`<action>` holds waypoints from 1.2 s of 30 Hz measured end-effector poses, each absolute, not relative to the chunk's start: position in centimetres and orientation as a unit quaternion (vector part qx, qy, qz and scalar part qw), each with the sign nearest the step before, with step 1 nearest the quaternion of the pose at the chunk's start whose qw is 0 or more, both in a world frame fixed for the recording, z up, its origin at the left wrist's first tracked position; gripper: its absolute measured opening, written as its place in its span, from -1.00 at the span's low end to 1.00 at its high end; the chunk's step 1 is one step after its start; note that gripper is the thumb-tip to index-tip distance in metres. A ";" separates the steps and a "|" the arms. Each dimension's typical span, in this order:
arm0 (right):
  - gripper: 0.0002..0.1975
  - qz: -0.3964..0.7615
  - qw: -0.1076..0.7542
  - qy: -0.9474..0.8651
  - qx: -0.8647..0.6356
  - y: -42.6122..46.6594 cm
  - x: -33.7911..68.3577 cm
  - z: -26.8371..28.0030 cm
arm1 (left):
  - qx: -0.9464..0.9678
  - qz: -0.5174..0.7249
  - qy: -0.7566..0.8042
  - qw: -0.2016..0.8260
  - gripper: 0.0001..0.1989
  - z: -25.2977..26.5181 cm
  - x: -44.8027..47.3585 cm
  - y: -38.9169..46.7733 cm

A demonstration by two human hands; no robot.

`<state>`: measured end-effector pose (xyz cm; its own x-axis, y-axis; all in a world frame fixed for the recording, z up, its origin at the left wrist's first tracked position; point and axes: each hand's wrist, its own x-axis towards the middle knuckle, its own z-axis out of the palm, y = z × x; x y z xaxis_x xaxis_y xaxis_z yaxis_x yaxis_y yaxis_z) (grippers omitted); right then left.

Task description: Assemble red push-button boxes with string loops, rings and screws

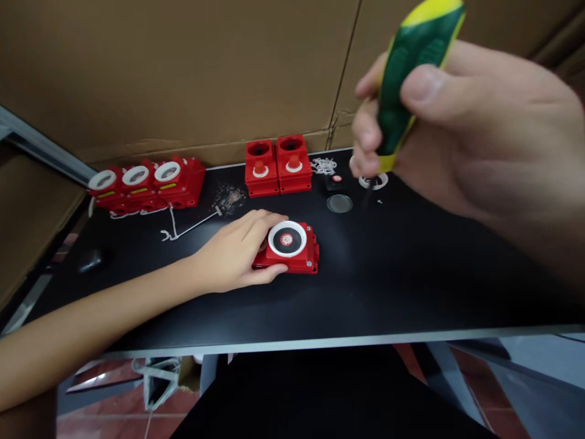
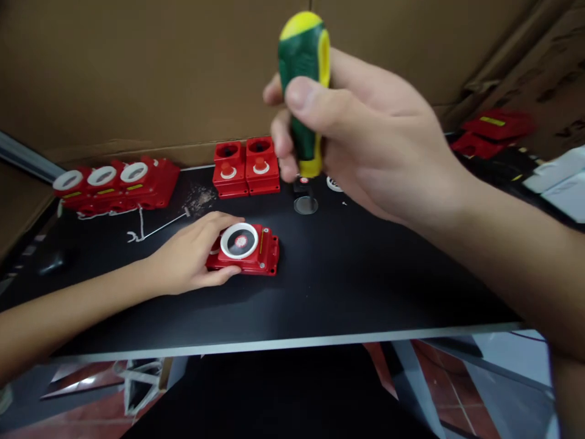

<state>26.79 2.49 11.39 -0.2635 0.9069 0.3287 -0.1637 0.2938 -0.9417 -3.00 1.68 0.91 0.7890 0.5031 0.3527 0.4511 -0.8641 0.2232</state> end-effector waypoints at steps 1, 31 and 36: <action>-0.93 0.523 0.527 -0.603 -0.293 2.7 26.2 12.0 | 0.944 0.212 0.246 0.061 -0.34 0.7 -2.7 1.8; -0.34 0.641 0.483 -0.579 -0.144 4.6 23.3 8.6 | 0.932 0.259 0.234 0.096 -0.31 -0.5 -3.5 2.8; -0.30 0.630 0.502 -0.550 -0.220 4.7 22.9 8.4 | 0.933 0.256 0.236 0.092 -0.31 -0.6 -3.5 3.0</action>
